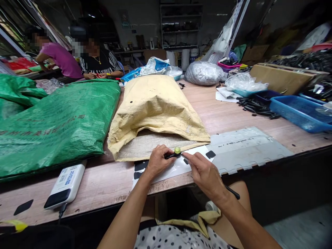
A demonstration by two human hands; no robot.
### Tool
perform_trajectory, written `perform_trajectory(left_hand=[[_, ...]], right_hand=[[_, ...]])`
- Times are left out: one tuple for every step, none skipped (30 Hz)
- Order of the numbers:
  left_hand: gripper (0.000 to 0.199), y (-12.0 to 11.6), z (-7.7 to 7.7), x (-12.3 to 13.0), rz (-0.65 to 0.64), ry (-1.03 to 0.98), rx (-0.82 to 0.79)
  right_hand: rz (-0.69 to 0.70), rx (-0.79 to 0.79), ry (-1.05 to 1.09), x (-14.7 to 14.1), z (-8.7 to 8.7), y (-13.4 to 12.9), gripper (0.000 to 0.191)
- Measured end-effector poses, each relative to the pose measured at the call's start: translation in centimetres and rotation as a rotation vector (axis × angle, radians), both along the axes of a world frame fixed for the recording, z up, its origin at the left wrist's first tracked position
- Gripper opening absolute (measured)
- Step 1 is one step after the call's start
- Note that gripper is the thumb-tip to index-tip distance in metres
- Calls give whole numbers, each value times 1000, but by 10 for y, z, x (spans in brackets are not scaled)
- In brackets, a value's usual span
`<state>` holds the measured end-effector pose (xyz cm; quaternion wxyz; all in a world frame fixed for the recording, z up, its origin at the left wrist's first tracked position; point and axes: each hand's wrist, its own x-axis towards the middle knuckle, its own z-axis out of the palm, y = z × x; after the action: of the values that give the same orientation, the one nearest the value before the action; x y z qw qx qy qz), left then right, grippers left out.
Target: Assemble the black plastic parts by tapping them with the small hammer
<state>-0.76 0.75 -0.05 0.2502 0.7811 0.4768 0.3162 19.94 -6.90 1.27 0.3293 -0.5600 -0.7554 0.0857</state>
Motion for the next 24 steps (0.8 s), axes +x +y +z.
perform_trajectory(left_hand=[[7, 0, 0, 0, 2, -1, -5], [8, 0, 0, 0, 4, -2, -10], [8, 0, 0, 0, 6, 1, -14], [8, 0, 0, 1, 8, 6, -16], [8, 1, 0, 1, 10, 12, -18], [8, 1, 0, 1, 13, 17, -19], [8, 1, 0, 1, 15, 22, -21], [8, 1, 0, 1, 18, 26, -23], [8, 1, 1, 1, 21, 30, -26], [8, 1, 1, 1, 22, 33, -29], [9, 1, 2, 1, 19, 36, -33], [9, 0, 3, 1, 15, 38, -36], [10, 0, 4, 1, 9, 41, -38], [11, 0, 4, 1, 4, 44, -40], [12, -1, 5, 1, 2, 49, -41], [14, -1, 5, 1, 2, 55, -39], [16, -1, 6, 1, 4, 61, -37], [18, -1, 6, 1, 4, 66, -34], [19, -1, 6, 1, 3, 70, -32], [20, -1, 5, 1, -1, 72, -32], [19, 0, 5, 1, -6, 72, -32], [18, 0, 5, 1, -9, 73, -35], [18, 0, 5, 1, -11, 75, -39], [17, 0, 4, 1, -13, 78, -43]], right_hand=[[-26, 7, 17, 2, 1, 0, 43], [-52, 19, 42, 4, 2, 1, 42], [-71, 31, 67, 6, 2, 1, 42], [-79, 39, 88, 7, 2, 0, 42], [-78, 41, 98, 8, 2, 0, 42], [-67, 36, 96, 9, 1, 0, 42], [-54, 26, 87, 9, -1, -1, 42], [-41, 14, 77, 10, -3, -1, 42], [-34, 2, 71, 10, -4, -1, 42], [-36, -5, 71, 11, -5, 0, 42], [-46, -8, 78, 13, -6, 1, 41], [-64, -3, 89, 15, -6, 3, 40], [-86, 7, 100, 19, -5, 6, 39], [-110, 20, 107, 24, -4, 10, 38], [-136, 33, 109, 29, -3, 14, 37], [-169, 42, 100, 36, -3, 19, 36], [-212, 46, 78, 42, -3, 25, 36], [-262, 44, 44, 49, -4, 31, 35], [-313, 39, 0, 56, -6, 37, 34], [-361, 36, -46, 62, -8, 42, 33], [-400, 36, -92, 68, -11, 47, 32], [-427, 39, -132, 73, -14, 52, 32], [-443, 46, -166, 76, -17, 55, 31], [-453, 55, -195, 79, -21, 58, 31]])
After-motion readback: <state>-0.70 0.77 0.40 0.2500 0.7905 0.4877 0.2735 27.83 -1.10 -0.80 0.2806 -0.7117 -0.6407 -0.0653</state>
